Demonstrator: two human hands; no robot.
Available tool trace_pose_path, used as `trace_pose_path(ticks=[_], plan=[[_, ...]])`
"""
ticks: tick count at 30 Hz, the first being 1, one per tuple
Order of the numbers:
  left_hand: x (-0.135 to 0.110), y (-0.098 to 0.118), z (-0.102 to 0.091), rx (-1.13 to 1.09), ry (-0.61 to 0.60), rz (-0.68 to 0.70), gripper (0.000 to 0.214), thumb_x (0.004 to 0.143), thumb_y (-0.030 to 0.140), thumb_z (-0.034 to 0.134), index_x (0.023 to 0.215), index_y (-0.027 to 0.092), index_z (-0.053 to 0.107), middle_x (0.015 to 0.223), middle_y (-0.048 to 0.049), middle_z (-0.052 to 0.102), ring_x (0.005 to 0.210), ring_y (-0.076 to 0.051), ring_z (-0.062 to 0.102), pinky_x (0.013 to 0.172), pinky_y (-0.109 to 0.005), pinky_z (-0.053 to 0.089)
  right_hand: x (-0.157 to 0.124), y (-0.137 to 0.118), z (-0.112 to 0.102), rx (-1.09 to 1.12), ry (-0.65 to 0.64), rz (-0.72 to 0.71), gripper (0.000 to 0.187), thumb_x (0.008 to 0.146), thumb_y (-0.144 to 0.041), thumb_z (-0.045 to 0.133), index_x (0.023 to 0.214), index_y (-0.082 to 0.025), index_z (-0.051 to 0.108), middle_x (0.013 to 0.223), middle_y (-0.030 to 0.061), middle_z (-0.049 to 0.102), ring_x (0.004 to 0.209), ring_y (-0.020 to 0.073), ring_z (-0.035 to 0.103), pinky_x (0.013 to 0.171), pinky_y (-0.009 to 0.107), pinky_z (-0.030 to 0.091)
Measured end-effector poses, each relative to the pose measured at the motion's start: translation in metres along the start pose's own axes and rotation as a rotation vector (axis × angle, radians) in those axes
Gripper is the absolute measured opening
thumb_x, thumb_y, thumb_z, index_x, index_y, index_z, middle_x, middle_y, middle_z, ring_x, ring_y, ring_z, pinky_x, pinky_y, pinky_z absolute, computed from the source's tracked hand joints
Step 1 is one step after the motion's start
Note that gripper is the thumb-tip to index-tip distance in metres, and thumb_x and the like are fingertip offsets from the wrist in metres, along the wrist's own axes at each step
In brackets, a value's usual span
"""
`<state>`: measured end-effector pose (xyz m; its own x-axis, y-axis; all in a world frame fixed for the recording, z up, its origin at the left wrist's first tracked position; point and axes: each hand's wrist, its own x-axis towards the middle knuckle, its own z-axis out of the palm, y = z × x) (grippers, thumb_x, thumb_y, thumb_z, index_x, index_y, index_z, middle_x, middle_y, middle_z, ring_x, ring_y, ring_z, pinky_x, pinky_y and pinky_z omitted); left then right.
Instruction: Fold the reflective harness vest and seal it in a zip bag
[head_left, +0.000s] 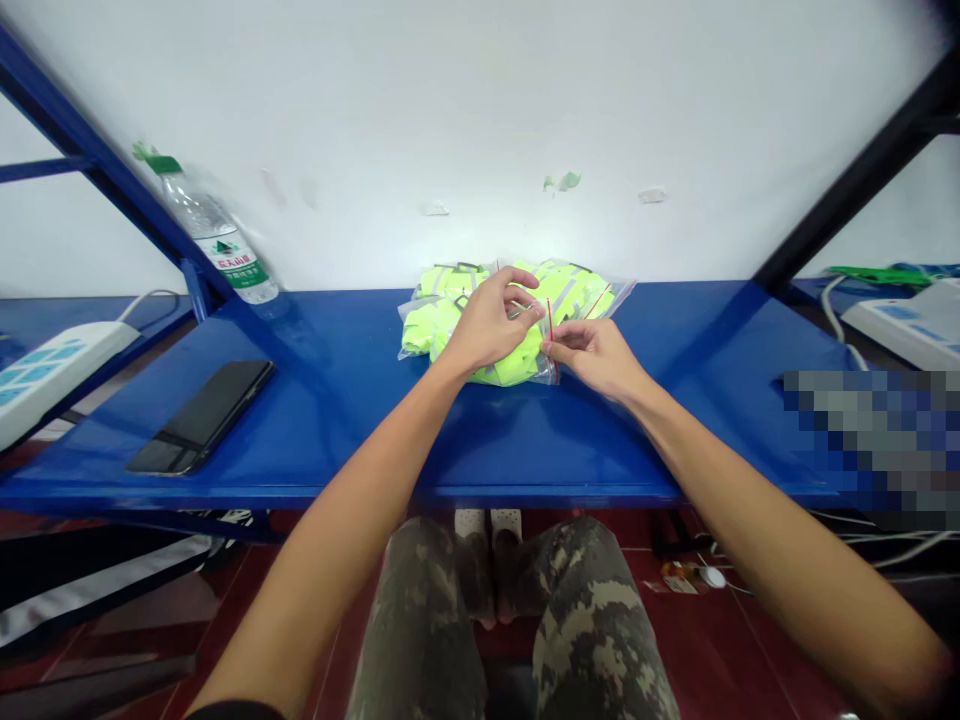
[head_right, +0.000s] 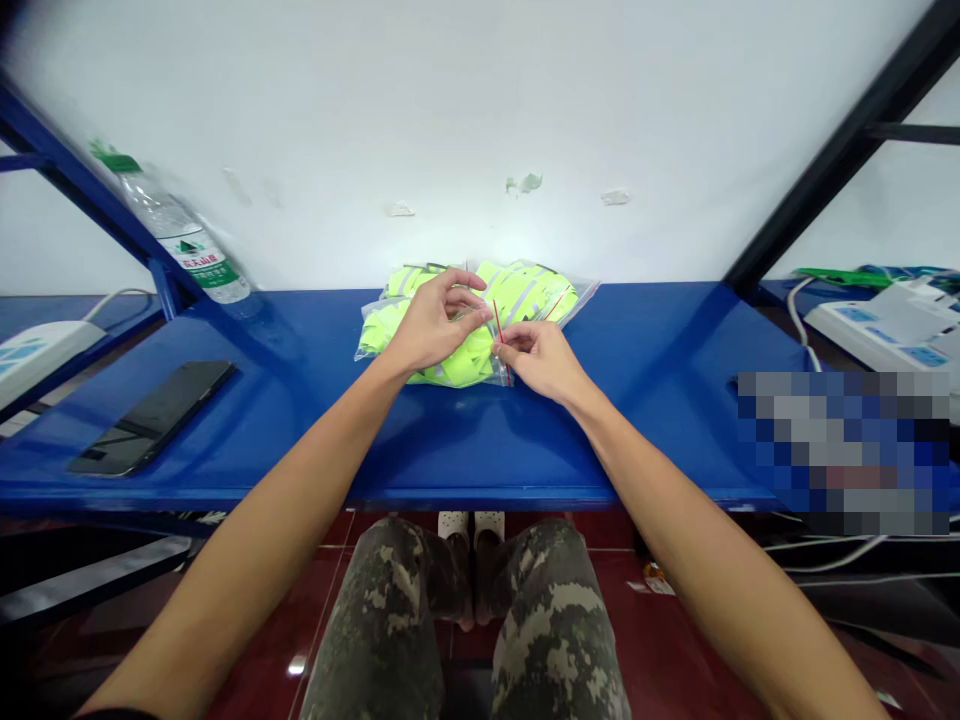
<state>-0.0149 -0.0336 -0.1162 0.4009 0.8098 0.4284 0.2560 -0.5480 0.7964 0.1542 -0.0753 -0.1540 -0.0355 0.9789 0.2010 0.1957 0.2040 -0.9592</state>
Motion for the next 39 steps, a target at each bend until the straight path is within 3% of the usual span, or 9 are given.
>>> trace_pose_path(ticks=[8,14,18,21,25,29,33,39], plan=[[0.0,0.0,-0.001,-0.066,-0.013,0.03,0.029,0.08,0.019,0.069,0.106,0.018,0.055,0.084,-0.0011,0.068,0.078,-0.014,0.068,0.078,-0.03,0.052,-0.001,0.001,-0.001,-0.017,-0.028,0.003,0.03,0.068,-0.041,0.078,0.078,-0.016,0.067,0.059,-0.0003,0.06,0.053,0.012,0.051,0.053,0.028,0.039],[0.001,0.001,0.0,-0.105,0.001,0.042,0.028,0.082,0.015,0.063,0.106,0.019,0.05,0.089,-0.0005,0.067,0.068,-0.009,0.062,0.069,-0.025,0.051,-0.001,0.0,-0.001,-0.041,0.027,0.016,0.032,0.065,-0.042,0.08,0.076,-0.015,0.066,0.059,-0.0001,0.059,0.052,0.0116,0.05,0.051,0.027,0.037],[0.0,0.002,-0.001,-0.098,-0.007,0.057,0.032,0.082,0.019,0.064,0.11,0.019,0.047,0.089,-0.0007,0.067,0.071,-0.01,0.064,0.073,-0.027,0.053,-0.002,-0.002,-0.002,-0.032,0.013,0.011,0.037,0.062,-0.044,0.082,0.079,-0.014,0.067,0.065,0.0019,0.063,0.054,0.0119,0.051,0.052,0.027,0.038],[-0.002,0.003,-0.005,0.041,-0.069,0.078,0.041,0.084,0.025,0.063,0.12,0.018,0.046,0.094,-0.0042,0.069,0.084,-0.017,0.068,0.084,-0.034,0.054,-0.002,-0.001,-0.003,-0.024,0.015,0.002,0.039,0.062,-0.046,0.083,0.078,-0.014,0.067,0.066,0.003,0.064,0.056,0.0128,0.053,0.053,0.027,0.039],[-0.005,0.005,-0.01,0.374,-0.215,0.088,0.056,0.079,0.025,0.067,0.132,0.018,0.047,0.124,-0.0118,0.066,0.113,-0.028,0.064,0.099,-0.046,0.05,-0.001,0.002,-0.004,-0.036,0.016,-0.014,0.041,0.063,-0.049,0.082,0.077,-0.015,0.066,0.068,0.0041,0.065,0.058,0.0141,0.055,0.053,0.028,0.041],[-0.005,0.005,-0.009,0.477,-0.273,0.077,0.061,0.08,0.019,0.06,0.139,0.016,0.045,0.141,-0.0144,0.057,0.126,-0.031,0.057,0.106,-0.046,0.046,0.0,0.003,-0.002,-0.099,0.005,-0.035,0.038,0.065,-0.049,0.08,0.076,-0.015,0.066,0.07,0.0053,0.067,0.062,0.0159,0.058,0.055,0.028,0.043],[-0.006,0.006,-0.006,0.547,-0.287,0.065,0.069,0.077,0.017,0.06,0.143,0.011,0.043,0.141,-0.017,0.057,0.125,-0.033,0.057,0.105,-0.046,0.047,-0.001,0.002,0.0,-0.15,0.004,-0.087,0.036,0.069,-0.048,0.078,0.076,-0.015,0.065,0.073,0.0063,0.068,0.065,0.0169,0.06,0.059,0.03,0.047],[-0.009,0.006,-0.009,0.608,-0.283,0.079,0.063,0.084,0.023,0.057,0.144,0.009,0.044,0.123,-0.0169,0.067,0.113,-0.032,0.063,0.097,-0.046,0.051,-0.003,0.0,0.0,-0.177,-0.034,-0.126,0.037,0.075,-0.05,0.074,0.079,-0.015,0.065,0.076,0.0073,0.068,0.067,0.0174,0.062,0.06,0.031,0.049]])
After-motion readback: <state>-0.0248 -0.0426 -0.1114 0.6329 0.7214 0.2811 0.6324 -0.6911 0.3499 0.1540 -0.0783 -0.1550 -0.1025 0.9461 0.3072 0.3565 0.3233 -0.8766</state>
